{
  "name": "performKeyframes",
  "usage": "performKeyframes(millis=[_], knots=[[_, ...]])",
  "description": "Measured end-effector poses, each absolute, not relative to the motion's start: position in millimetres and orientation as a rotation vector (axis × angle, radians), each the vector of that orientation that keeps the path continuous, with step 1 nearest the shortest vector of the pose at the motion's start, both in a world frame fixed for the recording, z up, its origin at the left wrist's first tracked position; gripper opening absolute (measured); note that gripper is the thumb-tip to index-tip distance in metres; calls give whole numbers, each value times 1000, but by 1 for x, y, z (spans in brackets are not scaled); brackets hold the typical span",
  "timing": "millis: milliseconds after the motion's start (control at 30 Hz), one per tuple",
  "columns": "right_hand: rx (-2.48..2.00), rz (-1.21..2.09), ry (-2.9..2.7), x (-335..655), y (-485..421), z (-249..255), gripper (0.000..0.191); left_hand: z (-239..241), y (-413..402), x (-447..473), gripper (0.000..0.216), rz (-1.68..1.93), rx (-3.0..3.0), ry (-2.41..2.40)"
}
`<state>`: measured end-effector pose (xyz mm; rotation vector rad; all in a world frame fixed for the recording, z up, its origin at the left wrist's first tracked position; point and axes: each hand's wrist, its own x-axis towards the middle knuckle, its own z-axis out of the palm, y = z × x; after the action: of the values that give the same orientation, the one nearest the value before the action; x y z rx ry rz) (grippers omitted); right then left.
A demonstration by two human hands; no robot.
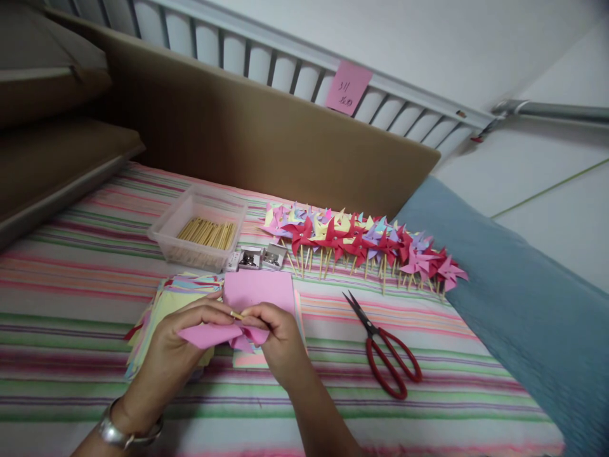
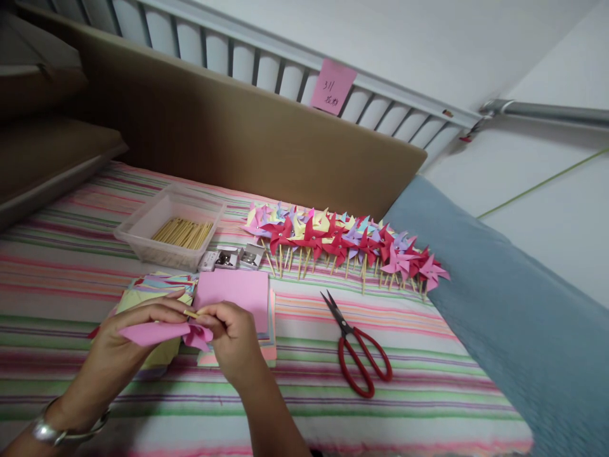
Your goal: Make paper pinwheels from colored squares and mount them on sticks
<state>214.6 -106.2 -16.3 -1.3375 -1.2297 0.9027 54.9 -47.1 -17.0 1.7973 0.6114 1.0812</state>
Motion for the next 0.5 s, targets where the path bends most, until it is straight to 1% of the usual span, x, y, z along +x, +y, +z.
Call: performKeyframes(millis=[333,500], knots=[[-1320,826,-1299,215,-108,-18,17,-13,-48,56,11,1074,1790,645],[-1342,821,-1286,214,-107,-17,18,-15,-47,56,15,1073,1792,632]])
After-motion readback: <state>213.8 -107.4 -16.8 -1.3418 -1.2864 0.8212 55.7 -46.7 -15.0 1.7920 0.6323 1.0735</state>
